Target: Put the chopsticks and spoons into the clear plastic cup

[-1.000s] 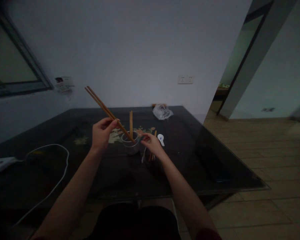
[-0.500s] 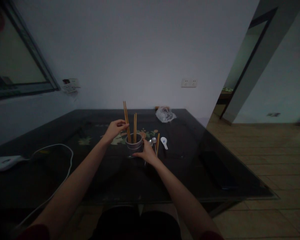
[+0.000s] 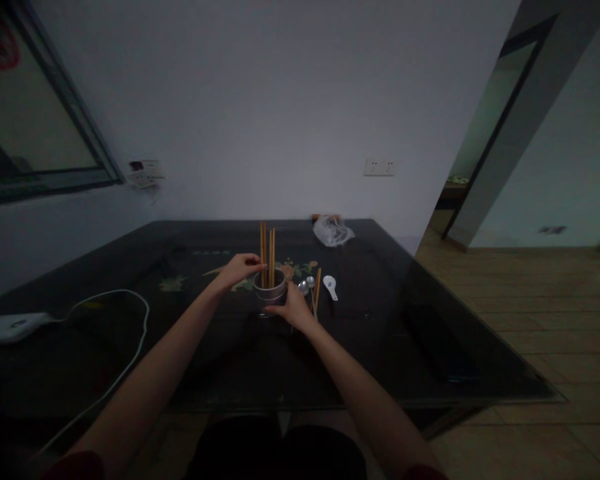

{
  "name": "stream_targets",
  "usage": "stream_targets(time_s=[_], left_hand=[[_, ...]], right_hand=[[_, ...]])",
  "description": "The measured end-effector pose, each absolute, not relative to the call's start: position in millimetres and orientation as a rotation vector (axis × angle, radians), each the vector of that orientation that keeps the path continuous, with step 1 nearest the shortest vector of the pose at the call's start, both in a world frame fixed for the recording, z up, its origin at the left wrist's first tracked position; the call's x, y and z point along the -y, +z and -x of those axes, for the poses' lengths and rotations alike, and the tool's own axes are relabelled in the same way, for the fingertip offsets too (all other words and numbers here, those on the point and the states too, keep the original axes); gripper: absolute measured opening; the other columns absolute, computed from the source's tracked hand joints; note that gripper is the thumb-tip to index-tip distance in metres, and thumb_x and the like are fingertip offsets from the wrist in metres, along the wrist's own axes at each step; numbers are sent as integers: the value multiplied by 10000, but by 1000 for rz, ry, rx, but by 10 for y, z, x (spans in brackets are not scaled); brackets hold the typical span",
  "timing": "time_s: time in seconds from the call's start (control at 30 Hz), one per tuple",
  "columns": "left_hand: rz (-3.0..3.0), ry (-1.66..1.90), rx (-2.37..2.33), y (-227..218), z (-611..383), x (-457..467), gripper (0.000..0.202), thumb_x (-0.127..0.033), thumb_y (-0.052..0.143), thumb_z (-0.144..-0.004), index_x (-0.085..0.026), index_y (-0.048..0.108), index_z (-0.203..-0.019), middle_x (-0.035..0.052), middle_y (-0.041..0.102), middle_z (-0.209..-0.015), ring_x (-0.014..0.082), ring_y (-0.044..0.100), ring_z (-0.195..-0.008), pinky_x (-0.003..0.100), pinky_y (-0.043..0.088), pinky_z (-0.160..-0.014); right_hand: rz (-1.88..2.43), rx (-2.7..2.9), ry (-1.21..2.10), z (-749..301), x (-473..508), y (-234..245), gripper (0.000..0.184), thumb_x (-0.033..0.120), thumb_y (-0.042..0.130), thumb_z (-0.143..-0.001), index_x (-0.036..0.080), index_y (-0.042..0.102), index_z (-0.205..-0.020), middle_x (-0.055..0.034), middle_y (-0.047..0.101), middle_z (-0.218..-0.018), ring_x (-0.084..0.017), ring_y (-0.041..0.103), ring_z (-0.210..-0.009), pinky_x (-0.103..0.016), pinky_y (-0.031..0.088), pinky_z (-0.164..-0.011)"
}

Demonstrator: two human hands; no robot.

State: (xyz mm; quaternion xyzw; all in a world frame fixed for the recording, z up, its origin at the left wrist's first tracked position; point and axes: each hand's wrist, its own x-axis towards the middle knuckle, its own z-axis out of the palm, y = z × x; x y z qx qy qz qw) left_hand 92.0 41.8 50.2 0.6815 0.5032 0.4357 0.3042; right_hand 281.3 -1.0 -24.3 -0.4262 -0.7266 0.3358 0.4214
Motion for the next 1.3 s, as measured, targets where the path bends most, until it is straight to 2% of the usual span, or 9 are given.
stream_targets(time_s=[0.17, 0.33, 0.67, 1.07, 1.3], left_hand=[[-1864, 1099, -1341, 472, -914, -433, 293, -438, 689, -612, -148, 650, -634, 12, 627, -606, 147, 559, -596, 245, 405, -575], [-1857, 1148, -1319, 461, -945, -392, 283, -411, 714, -596, -152, 626, -667, 17, 631, -645, 147, 565, -610, 245, 423, -583], [-1779, 1330, -1331, 608, -995, -466, 329, -431, 694, -634, -135, 657, -772, 65, 681, -778, 177, 611, -733, 288, 470, -704], [-1902, 1142, -1462, 668, -1011, -597, 236, -348, 638, -672, -123, 679, -730, 47, 671, -694, 168, 604, -666, 261, 442, -641], [-1884, 1021, -1405, 761, -975, -599, 208, -335, 645, -668, -127, 653, -652, 14, 621, -568, 131, 561, -548, 233, 427, -572]], right_hand=[[1045, 1820, 844, -2810, 5, -242, 688, 305, 809, -574, 168, 479, -1162, -128, 568, -1189, -273, 529, -1128, -428, 406, -952], [1015, 1809, 863, -2816, -11, -269, 679, 290, 801, -584, 171, 476, -1168, -127, 573, -1184, -272, 533, -1128, -424, 405, -960], [1029, 1817, 858, -2823, 7, -251, 644, 266, 799, -587, 159, 475, -1133, -129, 570, -1185, -269, 526, -1138, -414, 396, -970], [1042, 1819, 828, -2806, -16, -283, 627, 255, 799, -591, 136, 488, -1122, -134, 584, -1159, -260, 545, -1102, -399, 417, -939], [1012, 1811, 852, -2828, -33, -284, 642, 239, 793, -592, 141, 495, -1153, -130, 581, -1175, -253, 543, -1108, -395, 405, -957]])
